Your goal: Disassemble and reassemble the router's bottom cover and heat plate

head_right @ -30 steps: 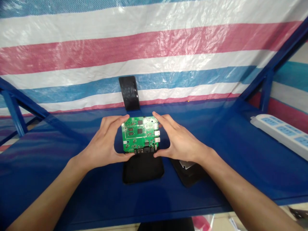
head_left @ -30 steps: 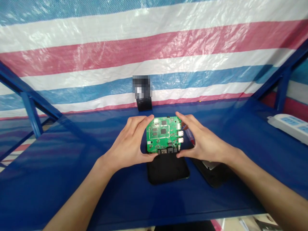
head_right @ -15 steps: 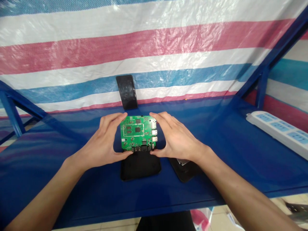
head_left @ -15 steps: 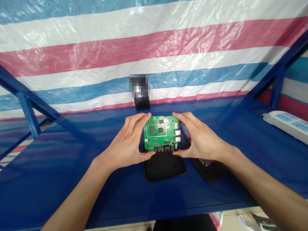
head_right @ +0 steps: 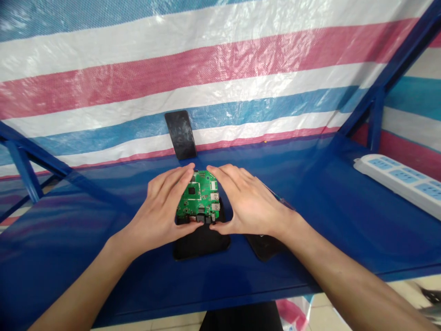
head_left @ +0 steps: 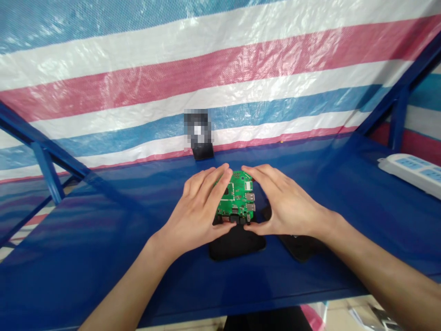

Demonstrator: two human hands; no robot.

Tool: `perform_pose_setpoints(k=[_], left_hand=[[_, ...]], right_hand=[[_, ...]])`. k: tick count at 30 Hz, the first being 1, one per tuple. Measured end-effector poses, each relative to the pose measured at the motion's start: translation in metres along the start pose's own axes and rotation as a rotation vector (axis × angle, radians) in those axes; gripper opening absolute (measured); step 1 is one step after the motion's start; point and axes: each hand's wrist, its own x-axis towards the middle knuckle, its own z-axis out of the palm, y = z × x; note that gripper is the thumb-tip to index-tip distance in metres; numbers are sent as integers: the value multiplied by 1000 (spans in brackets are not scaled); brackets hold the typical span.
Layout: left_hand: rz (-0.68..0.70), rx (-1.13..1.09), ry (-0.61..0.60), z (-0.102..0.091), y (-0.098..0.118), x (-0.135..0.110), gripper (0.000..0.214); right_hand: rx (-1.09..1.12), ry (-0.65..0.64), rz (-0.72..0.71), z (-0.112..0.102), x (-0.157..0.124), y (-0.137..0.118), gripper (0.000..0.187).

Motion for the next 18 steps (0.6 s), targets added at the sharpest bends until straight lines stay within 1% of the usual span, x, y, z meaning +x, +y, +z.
perform_pose_setpoints(k=[3, 6, 9, 11, 14, 16, 18], left_hand=[[17, -35, -21, 1, 1, 0, 101], [22, -72, 1, 0, 1, 0, 103], [3, -160, 76, 0, 0, 0, 105], [-7, -284, 152, 2, 1, 0, 106], [3, -542, 246, 7, 4, -1, 117], [20, -700, 264, 11, 6, -3, 125], [36, -822, 252, 13, 9, -3, 129]], right_hand=[[-7, 0, -47, 1, -1, -5, 107], [8, -4, -80, 1, -2, -8, 120], [66, -9, -66, 2, -3, -7, 136], [115, -16, -41, 3, -2, -6, 141], [175, -52, 2, 6, -2, -4, 134], [221, -88, 39, 8, -2, -4, 127], [278, -106, 64, 10, -2, -4, 124]])
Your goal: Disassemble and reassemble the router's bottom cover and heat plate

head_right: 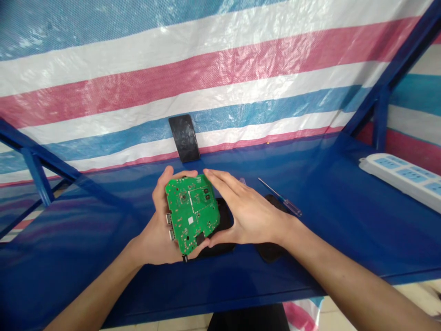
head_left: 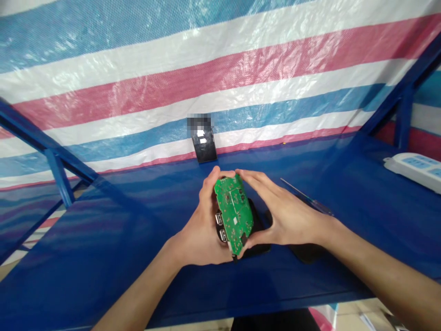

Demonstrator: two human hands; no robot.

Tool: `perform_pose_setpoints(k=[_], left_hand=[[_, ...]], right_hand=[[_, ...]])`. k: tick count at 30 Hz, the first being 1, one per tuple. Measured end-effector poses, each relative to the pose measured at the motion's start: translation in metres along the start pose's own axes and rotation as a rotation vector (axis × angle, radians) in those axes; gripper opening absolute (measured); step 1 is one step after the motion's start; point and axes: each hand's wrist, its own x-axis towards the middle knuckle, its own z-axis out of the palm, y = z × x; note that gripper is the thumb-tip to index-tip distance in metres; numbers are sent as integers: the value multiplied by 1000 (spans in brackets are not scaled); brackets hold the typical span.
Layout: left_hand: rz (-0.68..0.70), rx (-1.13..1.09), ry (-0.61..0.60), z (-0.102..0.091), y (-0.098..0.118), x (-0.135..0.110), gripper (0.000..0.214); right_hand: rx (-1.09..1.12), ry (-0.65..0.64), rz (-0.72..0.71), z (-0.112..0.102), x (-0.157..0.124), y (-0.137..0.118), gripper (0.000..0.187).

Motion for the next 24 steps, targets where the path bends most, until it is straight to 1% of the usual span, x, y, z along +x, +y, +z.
perform_pose_setpoints(k=[3, 6, 9, 12, 15, 20, 24], left_hand=[[-20, -117, -11, 3, 1, 0, 125], [-31, -145, -13, 2, 1, 1, 121], [-54, -45, -19, -3, -3, 3, 119], [-106, 69, -12, -11, -8, 3, 111], [-142, 168, -30, -17, -13, 2, 106], [-182, 292, -81, -21, -14, 1, 105], [-195, 364, -113, -22, -13, 0, 107]], right_hand=[[79, 20, 1, 1, -1, 0, 125], [96, 44, 4, -1, 0, 2, 124], [43, 77, 47, -3, 0, 6, 117], [-31, 128, 83, -3, 0, 12, 112], [-95, 151, 102, -3, 1, 17, 108], [-162, 158, 123, -3, 1, 17, 107], [-213, 175, 94, -4, 0, 17, 104]])
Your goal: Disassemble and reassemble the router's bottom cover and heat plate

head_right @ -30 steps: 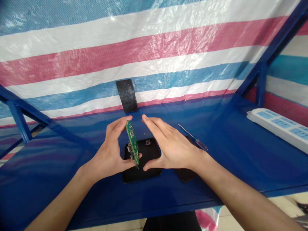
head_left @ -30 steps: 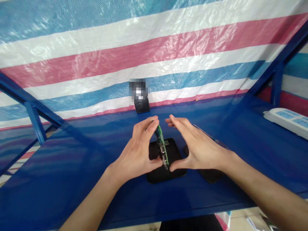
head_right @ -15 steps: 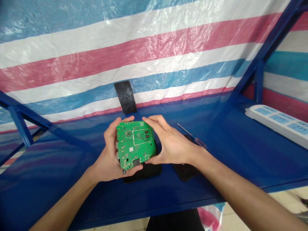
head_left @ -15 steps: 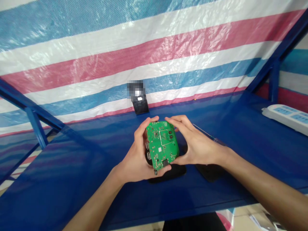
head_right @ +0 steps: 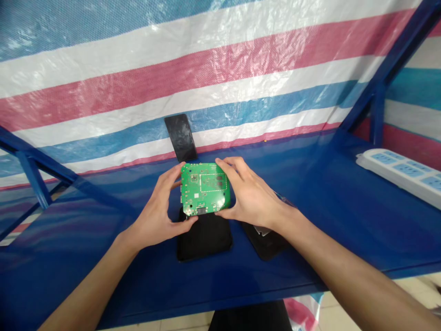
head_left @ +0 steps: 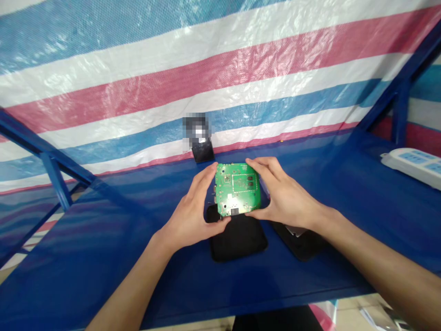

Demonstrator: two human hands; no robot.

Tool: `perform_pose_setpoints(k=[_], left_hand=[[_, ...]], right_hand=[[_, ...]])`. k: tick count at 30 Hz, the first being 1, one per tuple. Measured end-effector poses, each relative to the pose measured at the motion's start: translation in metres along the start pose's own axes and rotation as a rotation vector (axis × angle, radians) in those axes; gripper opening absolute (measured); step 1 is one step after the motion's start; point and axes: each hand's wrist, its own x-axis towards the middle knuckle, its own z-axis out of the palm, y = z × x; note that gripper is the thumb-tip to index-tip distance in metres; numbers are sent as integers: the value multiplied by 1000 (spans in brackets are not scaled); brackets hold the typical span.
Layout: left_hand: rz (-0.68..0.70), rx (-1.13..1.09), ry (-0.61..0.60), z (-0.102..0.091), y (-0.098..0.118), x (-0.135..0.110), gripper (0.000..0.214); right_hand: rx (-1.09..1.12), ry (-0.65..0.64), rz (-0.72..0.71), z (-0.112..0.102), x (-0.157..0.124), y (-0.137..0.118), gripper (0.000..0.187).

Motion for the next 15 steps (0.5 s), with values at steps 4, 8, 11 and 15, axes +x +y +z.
perform_pose_setpoints(k=[4, 8, 11, 15], left_hand=[[2, 49, -39, -1, 0, -2, 112], [57, 76, -35, 1, 2, -2, 111], [91, 72, -15, 5, 4, -2, 108], [74, 90, 12, 9, 6, -1, 108]], right_hand=[[-53, 18, -48, -1, 1, -2, 102], [-95, 33, -87, -4, 2, -5, 97], [-115, 35, -107, -4, 2, -6, 97], [-120, 29, -119, -3, 1, -5, 97]])
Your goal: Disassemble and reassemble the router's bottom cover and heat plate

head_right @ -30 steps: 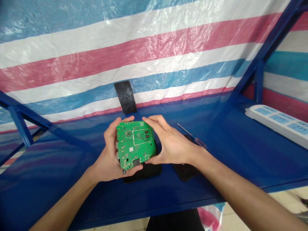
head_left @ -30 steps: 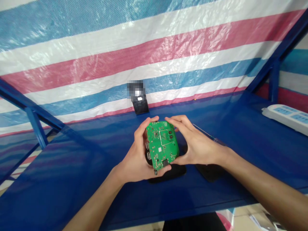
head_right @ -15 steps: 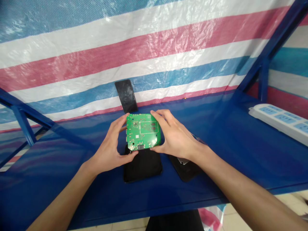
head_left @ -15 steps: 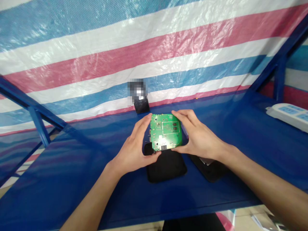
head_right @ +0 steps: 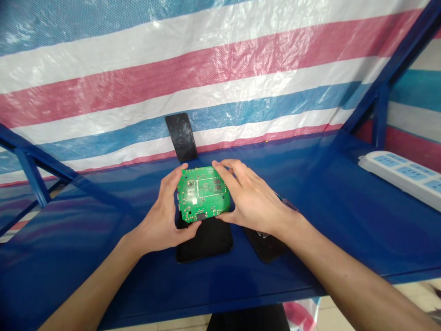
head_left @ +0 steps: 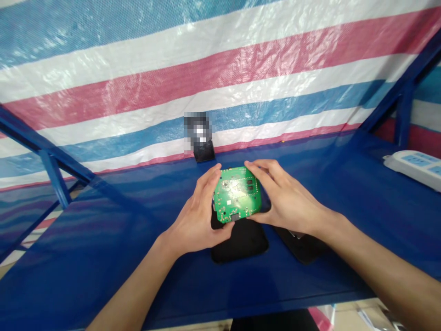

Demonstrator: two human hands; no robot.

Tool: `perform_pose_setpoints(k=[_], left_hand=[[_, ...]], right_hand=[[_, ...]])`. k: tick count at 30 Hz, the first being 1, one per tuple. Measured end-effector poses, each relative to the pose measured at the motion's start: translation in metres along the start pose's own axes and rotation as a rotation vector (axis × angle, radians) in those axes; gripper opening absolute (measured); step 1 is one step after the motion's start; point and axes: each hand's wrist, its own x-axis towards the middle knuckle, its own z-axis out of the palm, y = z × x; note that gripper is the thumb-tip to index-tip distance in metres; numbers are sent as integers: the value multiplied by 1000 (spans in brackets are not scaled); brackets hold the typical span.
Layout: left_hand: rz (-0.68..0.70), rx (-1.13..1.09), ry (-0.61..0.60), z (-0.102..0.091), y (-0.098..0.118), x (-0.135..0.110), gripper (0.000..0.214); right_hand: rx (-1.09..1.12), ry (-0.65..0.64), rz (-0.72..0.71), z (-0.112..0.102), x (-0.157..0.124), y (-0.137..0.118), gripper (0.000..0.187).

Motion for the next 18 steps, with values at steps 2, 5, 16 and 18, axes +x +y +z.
perform_pose_setpoints(k=[2, 5, 16, 18], left_hand=[[1, 25, 10, 0, 0, 0, 109], [27, 59, 20, -1, -1, 0, 108], [62, 263, 26, -6, 6, 5, 106], [64, 307, 35, -4, 6, 4, 107]], right_hand=[[5, -6, 0, 1, 0, 0, 96], [18, -7, 1, 3, -1, -1, 99], [-6, 46, -102, 1, -1, -4, 101], [-16, 48, -105, 1, -1, -5, 101]])
